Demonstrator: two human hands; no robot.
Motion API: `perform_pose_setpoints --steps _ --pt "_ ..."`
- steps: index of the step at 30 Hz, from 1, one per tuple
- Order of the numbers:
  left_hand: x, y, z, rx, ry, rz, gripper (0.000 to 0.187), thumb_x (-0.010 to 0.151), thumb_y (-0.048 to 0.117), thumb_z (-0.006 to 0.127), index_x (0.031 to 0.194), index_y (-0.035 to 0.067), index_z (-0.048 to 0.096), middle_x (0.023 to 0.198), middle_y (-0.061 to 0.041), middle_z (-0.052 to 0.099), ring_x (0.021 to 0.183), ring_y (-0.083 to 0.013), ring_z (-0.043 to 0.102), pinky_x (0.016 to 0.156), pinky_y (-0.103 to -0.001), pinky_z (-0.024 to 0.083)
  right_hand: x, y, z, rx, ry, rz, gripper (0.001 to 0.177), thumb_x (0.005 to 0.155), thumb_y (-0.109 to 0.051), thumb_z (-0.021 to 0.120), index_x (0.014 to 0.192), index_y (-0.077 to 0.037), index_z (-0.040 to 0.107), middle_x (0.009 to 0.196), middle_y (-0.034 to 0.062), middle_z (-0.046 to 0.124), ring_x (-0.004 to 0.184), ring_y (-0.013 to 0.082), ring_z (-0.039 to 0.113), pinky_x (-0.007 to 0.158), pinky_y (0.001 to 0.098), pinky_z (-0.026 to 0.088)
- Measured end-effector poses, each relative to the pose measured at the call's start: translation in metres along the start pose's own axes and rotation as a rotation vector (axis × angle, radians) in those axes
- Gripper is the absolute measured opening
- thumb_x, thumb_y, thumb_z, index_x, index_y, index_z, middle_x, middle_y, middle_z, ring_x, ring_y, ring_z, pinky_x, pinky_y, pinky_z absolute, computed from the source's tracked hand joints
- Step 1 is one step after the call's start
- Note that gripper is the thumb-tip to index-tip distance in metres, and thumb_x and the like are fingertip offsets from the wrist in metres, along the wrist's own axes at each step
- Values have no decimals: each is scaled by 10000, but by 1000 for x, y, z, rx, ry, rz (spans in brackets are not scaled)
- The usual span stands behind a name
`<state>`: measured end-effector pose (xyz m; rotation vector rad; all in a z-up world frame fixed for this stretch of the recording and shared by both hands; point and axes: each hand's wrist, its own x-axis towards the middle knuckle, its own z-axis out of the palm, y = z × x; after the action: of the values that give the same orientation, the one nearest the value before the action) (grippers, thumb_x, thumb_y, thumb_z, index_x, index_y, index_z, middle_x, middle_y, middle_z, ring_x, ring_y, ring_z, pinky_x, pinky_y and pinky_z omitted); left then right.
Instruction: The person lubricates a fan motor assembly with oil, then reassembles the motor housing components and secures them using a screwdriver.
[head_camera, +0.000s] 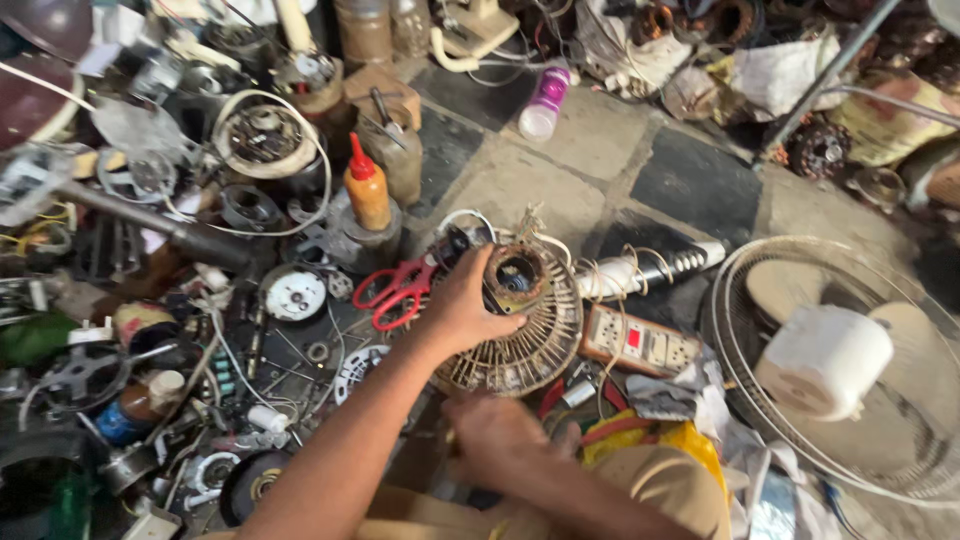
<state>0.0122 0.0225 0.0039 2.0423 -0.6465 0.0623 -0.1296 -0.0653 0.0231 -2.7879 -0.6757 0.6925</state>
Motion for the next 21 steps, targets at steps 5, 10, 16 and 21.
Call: perform_pose_setpoints --steps 5,10,16,21 --pt "-5 -5 6 20 28 31 1018 660 323 919 1463 -10 387 1414 -222 540 1316 -388 544 1087 -439 453 -22 74 -17 -383 365 -100 547 721 -100 733 1251 -14 623 1210 179 621 1155 342 595 955 407 507" --pt "-22 -8 18 -32 167 123 999 720 290 906 1485 -22 345 1446 -271 511 1339 -426 532 1092 -464 458 -18 100 -14 -162 496 -158 587 695 -153 771 1260 -81 629 1269 148 601 1175 366 557 1006 477 451" --pt "-33 -18 29 -76 246 153 1025 743 293 898 1514 -16 298 1443 -271 509 1331 -427 550 1098 -480 467 -30 105 -9 -65 495 -119 675 710 -170 817 1338 -86 585 1310 157 590 1212 381 548 1005 485 456" --pt "-34 -20 28 -69 264 183 1026 745 284 899 1517 -7 287 1442 -285 498 1327 -443 546 1100 -489 464 -26 105 -9 2 500 -90 724 733 -248 838 1367 -69 537 1309 179 582 1196 388 558 999 495 456"
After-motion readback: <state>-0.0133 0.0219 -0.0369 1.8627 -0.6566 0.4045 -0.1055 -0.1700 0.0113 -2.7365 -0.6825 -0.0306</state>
